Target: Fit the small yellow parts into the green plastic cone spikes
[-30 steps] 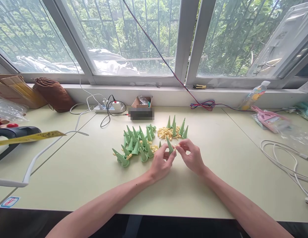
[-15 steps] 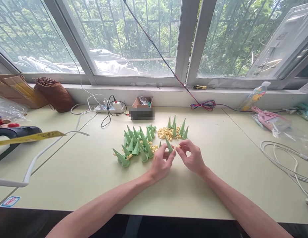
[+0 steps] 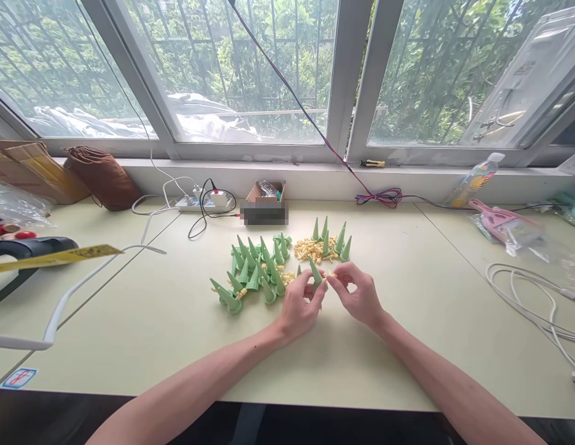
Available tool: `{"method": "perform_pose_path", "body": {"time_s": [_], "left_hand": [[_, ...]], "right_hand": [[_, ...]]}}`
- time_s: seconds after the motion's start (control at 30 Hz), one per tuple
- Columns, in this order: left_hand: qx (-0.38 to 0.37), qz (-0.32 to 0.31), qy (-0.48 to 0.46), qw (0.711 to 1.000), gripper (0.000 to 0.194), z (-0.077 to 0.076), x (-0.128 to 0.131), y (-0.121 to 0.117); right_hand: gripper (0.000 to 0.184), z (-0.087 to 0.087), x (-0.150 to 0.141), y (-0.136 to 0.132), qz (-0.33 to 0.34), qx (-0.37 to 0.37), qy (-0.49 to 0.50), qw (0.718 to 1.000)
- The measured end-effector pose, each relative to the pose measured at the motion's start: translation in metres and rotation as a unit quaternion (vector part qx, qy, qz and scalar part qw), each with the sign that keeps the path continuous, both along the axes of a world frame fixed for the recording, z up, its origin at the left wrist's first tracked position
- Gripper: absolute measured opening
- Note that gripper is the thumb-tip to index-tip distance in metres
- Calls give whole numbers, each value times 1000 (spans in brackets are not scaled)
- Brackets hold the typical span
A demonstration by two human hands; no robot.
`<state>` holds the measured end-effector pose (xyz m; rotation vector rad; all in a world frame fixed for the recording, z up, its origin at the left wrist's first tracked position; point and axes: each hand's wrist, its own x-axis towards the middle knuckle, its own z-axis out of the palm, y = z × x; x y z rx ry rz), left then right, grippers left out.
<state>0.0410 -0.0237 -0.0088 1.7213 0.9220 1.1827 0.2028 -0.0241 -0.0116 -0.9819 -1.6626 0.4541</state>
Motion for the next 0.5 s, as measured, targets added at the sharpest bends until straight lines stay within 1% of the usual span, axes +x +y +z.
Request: {"method": "perform_pose_path", "body": {"time_s": [0.23, 0.5], "left_hand": [[11, 6, 11, 1000, 19, -1, 0, 0], [35, 11, 31, 999, 15, -4, -1, 2]], "right_hand": [[16, -2, 1, 2, 0, 1, -2, 1000], [15, -2, 1, 2, 8, -14, -15, 1000]]}}
